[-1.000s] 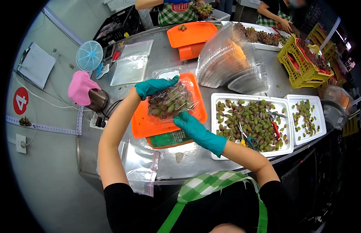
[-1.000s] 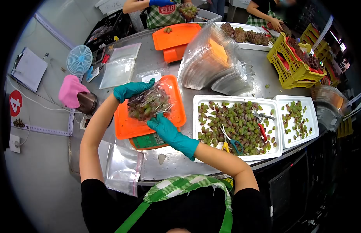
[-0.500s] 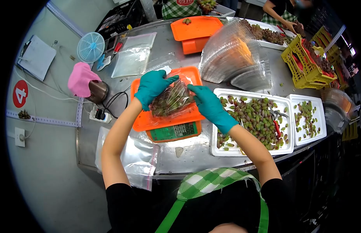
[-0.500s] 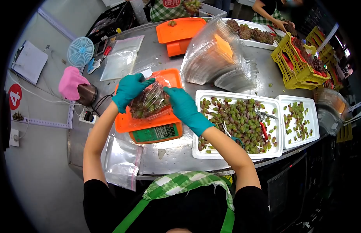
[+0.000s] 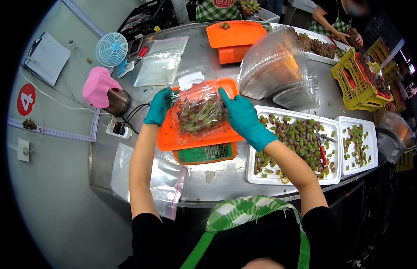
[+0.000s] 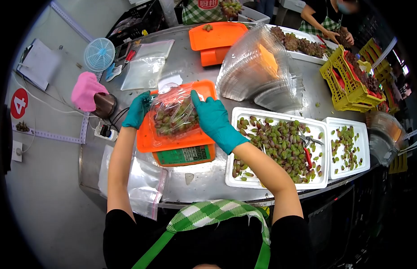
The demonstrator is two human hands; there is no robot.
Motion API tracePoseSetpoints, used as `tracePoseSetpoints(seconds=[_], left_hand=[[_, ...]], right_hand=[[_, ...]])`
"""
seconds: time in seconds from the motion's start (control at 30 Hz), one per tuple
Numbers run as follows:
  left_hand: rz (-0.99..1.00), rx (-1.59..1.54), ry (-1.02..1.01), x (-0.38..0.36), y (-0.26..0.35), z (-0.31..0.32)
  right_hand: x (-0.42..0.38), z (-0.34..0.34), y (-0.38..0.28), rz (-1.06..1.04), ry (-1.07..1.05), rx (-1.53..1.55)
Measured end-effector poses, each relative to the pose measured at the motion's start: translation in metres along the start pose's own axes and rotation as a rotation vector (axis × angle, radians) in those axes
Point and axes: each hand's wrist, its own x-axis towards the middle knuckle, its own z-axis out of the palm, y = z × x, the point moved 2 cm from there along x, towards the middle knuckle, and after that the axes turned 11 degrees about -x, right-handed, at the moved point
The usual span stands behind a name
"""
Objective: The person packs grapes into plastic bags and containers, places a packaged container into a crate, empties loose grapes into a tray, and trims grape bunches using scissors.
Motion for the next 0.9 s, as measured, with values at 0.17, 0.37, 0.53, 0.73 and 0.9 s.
tracePoseSetpoints(seconds=[0.17, 0.37, 0.53, 0.73, 0.9], left_hand=[[0.479, 0.195, -0.144, -0.04, 0.037, 0.05], [0.711, 1.045, -0.392, -0.138, 0.049, 0.079], [0.708, 0.946, -0.293, -0.161, -0.004, 0.048], [0.155, -0.055, 0.03, -0.16, -0.091, -0.002], [-0.113, 0.012, 0.004, -0.184, -0.055, 0.043]], right_hand=[[-0.006, 0.003, 0.017, 0.162, -0.042, 0.706], [0.0, 0.008, 0.039, 0.559, -0.067, 1.42], [-0.012, 0.017, 0.032, 0.404, -0.333, 1.025], [-0.024, 0.018, 0.026, 0.334, -0.242, 0.852], [-0.062, 0.012, 0.024, 0.438, -0.423, 1.429]])
